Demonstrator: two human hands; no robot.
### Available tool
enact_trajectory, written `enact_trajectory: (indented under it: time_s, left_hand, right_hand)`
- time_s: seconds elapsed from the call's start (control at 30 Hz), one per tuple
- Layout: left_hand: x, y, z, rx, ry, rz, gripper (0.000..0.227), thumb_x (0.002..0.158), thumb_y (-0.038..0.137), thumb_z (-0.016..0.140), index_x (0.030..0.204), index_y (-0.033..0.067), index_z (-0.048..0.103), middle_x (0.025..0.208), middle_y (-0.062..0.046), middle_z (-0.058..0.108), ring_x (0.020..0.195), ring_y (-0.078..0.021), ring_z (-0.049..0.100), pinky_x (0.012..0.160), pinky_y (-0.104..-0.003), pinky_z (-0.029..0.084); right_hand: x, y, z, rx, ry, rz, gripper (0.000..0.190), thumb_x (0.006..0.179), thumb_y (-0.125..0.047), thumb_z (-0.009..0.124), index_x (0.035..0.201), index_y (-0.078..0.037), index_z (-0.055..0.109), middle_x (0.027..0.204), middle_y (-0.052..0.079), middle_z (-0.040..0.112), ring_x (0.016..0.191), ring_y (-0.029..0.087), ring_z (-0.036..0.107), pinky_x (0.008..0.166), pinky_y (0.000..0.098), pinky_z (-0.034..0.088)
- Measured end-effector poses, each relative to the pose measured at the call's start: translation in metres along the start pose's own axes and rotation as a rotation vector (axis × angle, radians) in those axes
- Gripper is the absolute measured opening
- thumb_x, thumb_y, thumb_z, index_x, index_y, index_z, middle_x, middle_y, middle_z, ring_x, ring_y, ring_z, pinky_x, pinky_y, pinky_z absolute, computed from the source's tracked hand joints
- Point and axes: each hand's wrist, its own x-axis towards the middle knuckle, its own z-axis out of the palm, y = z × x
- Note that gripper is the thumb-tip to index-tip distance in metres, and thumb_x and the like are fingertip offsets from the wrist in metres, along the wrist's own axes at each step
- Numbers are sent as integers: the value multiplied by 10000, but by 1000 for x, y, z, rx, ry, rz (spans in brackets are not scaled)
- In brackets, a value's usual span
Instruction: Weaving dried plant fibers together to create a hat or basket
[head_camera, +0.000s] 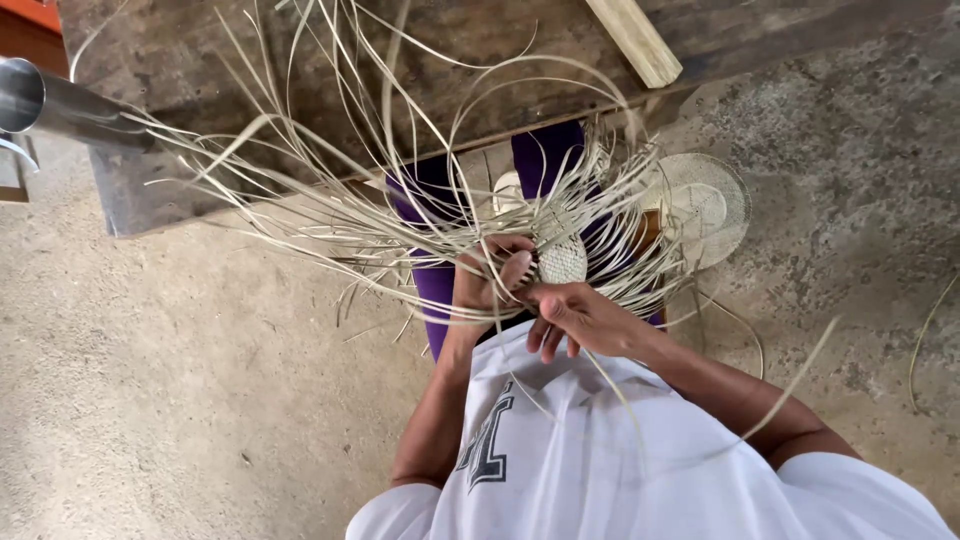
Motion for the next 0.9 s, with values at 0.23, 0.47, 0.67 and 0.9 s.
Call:
enact_trajectory:
  time_s: [0.23,0.47,0.67,0.9]
  left_hand:
    - [4,26,-4,478,338,131,99,853,145,598,821,61,639,573,-83,619,577,-171,595,544,-253,455]
    - [32,51,-66,524,743,278,203,954,280,490,897,106,578,512,-2,589,419,-117,518,477,-187,446]
    - [41,57,-72,758,730,453,194,950,234,505,876,74,585,454,-33,567,349,-128,530,358,-207,423]
    - [38,61,-69,802,706,380,218,944,274,486,980,92,601,532,-1,615,441,-78,615,362,-208,439]
  right_hand:
    - [-12,-26,7,-379,-36,164,723,871,-605,342,610,2,635,549,182,631,549,295,670,437,331,502]
    - [-61,-5,-26,-527,217,466,587,895,-455,403,670,-6,708,621,188,669,639,283,646,587,386,496]
    - [-109,87,-98,-237,324,821,618,859,-481,403,755,87,624,619,271,657,545,331,670,437,317,492]
    - [-136,71,-129,-583,274,910,413,858,-369,474,936,-111,786,1433,-15,412,1335,249,362,1162,490,131]
